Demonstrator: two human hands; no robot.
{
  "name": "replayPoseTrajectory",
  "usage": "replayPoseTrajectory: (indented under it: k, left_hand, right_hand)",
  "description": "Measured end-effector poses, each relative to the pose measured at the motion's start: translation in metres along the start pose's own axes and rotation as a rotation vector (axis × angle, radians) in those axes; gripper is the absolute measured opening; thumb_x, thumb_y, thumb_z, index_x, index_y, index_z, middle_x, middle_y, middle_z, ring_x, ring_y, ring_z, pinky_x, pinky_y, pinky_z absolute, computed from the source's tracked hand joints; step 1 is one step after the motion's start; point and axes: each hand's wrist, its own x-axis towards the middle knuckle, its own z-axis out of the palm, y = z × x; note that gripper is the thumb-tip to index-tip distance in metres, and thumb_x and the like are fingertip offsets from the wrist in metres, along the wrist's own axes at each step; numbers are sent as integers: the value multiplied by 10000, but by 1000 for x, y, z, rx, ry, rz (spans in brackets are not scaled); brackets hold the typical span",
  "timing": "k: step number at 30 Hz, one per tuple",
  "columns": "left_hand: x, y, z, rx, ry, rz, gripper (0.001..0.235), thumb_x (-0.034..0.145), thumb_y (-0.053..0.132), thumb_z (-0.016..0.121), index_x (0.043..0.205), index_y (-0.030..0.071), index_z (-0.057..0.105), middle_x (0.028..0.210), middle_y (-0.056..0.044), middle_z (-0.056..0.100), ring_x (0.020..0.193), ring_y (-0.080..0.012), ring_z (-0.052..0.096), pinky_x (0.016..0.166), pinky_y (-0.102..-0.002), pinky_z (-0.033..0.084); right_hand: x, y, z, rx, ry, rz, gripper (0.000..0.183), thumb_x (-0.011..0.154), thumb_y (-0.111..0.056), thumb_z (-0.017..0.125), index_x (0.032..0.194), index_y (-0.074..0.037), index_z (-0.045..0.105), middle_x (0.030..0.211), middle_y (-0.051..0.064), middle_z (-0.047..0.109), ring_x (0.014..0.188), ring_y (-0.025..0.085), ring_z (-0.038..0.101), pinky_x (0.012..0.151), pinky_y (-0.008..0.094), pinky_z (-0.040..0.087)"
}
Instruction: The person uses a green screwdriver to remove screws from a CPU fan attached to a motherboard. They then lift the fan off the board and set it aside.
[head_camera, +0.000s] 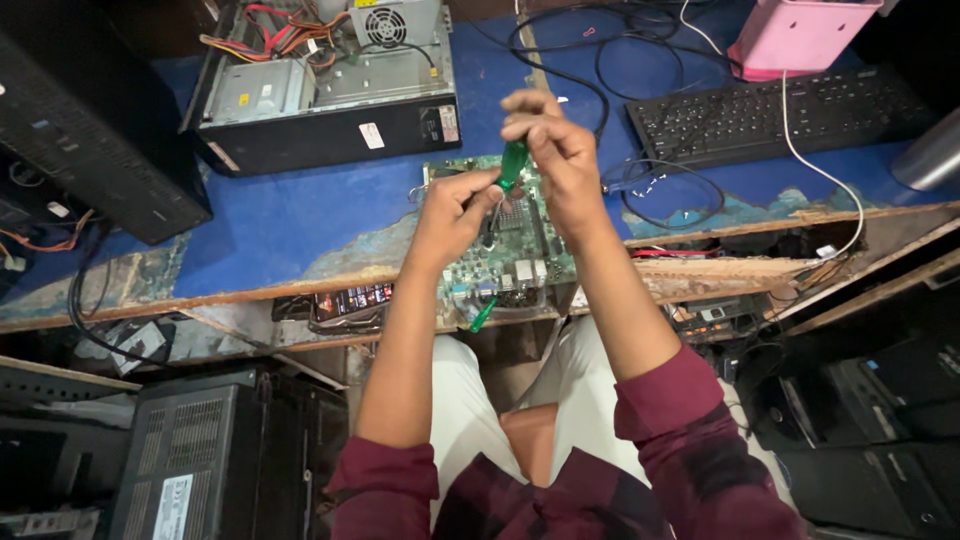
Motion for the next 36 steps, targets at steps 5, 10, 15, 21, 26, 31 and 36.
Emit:
replayPoseTrajectory:
  k: [5, 10, 15, 21, 26, 31, 36]
  left_hand:
    - [-2, -1, 6, 9, 148, -10, 262, 938, 68, 729, 1192, 5, 734, 934, -81, 781, 817, -111, 695, 759, -270, 560]
    - [-4, -1, 13, 62, 253, -25, 296, 887, 127, 771, 1138, -25, 731, 972, -113, 765, 809, -135, 697, 748, -279, 560]
    - [-10, -5, 7, -89, 78, 47, 254, 1074, 172, 608, 1215, -28, 677, 1090, -118, 700, 998, -151, 629, 918, -308, 504]
    - [-6, 10, 5, 50, 67, 108, 181, 1025, 151, 663, 1144, 34, 731, 1030, -113, 723, 943, -192, 679, 866, -329, 529]
    - [-4, 19, 23, 108, 353, 41, 300, 808, 87, 825, 1092, 26, 751, 899, -110, 716, 783, -232, 703, 721, -346, 551]
    - [-7, 14, 17, 230, 260, 135, 274, 790, 28, 807, 1047, -10, 721, 932, -156, 717, 842, -302, 717, 763, -385, 554]
    - [-11, 14, 4, 178, 29, 246, 196, 905, 28, 727, 1082, -27, 664, 1021, -203, 701, 945, -361, 707, 827, -416, 550]
  right_hand:
    - [-3, -3, 19, -300, 198, 9, 180, 982, -114, 777, 1063, 44, 749, 1024, 55, 600, 925, 138, 618, 816, 264, 516]
    - [-4, 4, 27, -70, 218, 102, 168, 1052, -151, 673, 1106, 8, 679, 1037, 79, 665, 919, 128, 647, 857, 262, 537]
    - [2, 9, 1, 248, -66, 207, 200, 1053, -214, 660, 1030, -16, 640, 1009, 102, 681, 912, 167, 660, 966, 291, 529]
    - [13, -11, -1, 367, -65, 367, 216, 1062, -214, 617, 1109, -4, 648, 1118, 122, 701, 1033, 211, 690, 969, 358, 557]
    - [2, -12, 35, 276, 306, 290, 257, 1026, -190, 559, 1196, -14, 637, 1120, 94, 705, 1046, 177, 669, 970, 312, 546]
    - [-7, 9, 49, 186, 354, 151, 327, 1144, -359, 512, 951, -95, 516, 783, 15, 488, 726, 100, 435, 660, 259, 363]
    - [22, 5, 11, 611, -243, 398, 616, 1124, -566, 449, 704, -127, 350, 570, -15, 386, 478, 82, 306, 476, 250, 255]
